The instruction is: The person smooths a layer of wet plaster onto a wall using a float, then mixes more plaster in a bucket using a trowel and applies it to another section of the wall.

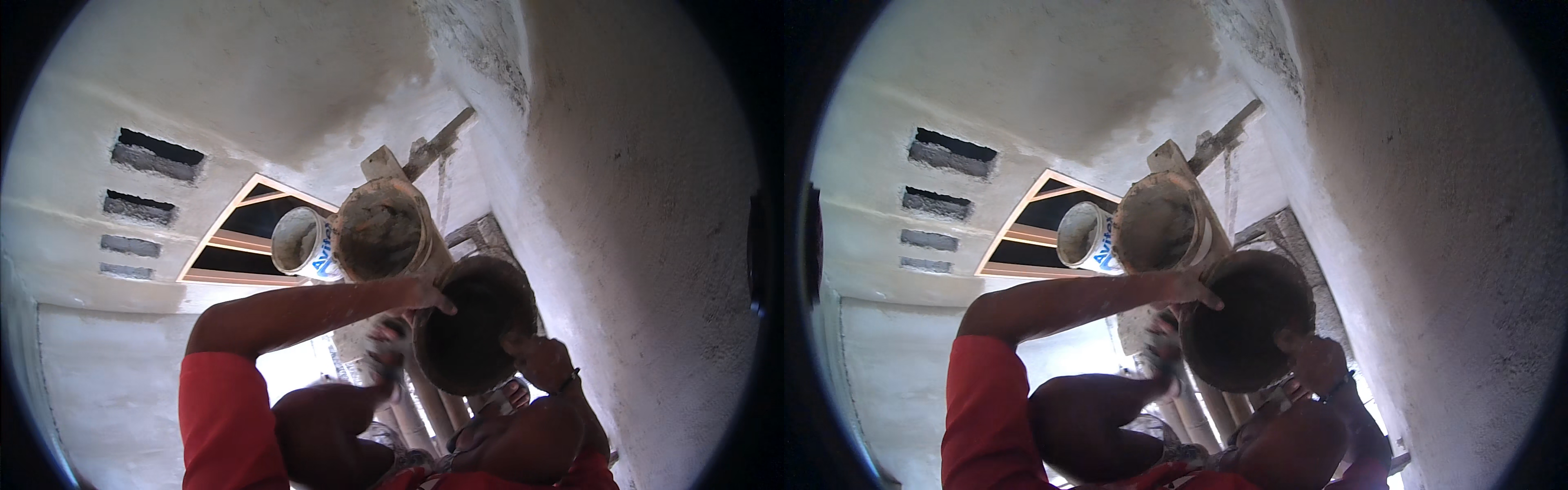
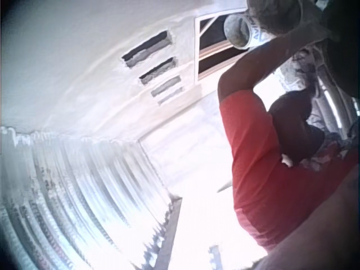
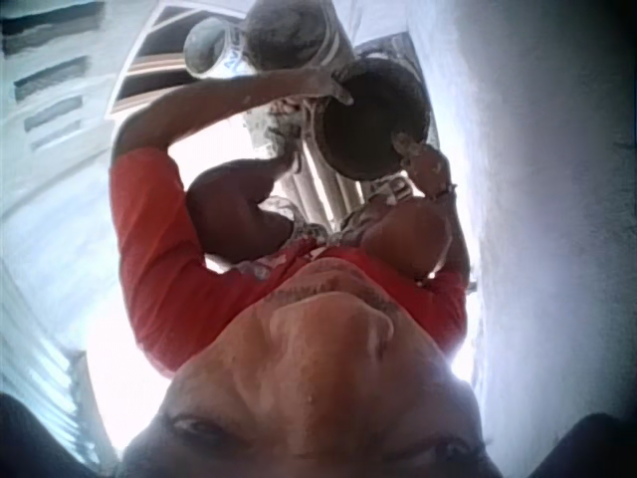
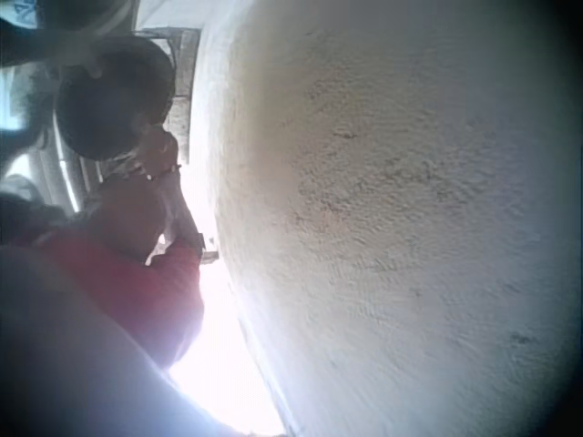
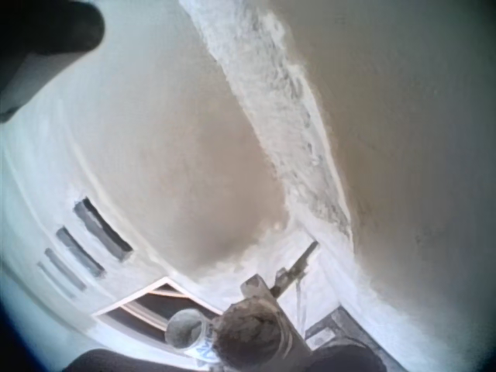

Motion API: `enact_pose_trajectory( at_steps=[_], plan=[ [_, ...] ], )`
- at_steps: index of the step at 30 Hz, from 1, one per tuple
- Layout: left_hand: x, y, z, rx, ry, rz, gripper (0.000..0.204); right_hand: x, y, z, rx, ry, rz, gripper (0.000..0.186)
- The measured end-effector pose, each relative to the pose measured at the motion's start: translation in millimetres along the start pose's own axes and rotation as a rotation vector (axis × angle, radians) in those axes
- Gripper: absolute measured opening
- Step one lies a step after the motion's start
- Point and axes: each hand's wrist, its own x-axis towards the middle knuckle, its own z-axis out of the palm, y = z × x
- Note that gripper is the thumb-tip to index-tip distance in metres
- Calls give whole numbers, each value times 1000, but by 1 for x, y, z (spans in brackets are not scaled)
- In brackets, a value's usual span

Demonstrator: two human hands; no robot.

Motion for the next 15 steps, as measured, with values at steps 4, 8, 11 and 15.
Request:
enact_pose_trajectory(
  at_steps=[4, 8, 11, 15],
  plan=[
    [17, -14, 5, -4, 136, 203, 44, -4, 5, 3, -164, -149, 85, 35],
    [28, -26, -3, 84, 103, 148, 43, 2, -1, 6, -303, -145, 34, 35],
    [30, -32, -2, 19, 33, 276, 43, 3, -4, 17, -384, 24, 115, 28],
    [9, -24, -10, -105, 44, 468, 45, 9, -36, -42, -410, -36, 53, 37]
  ],
)
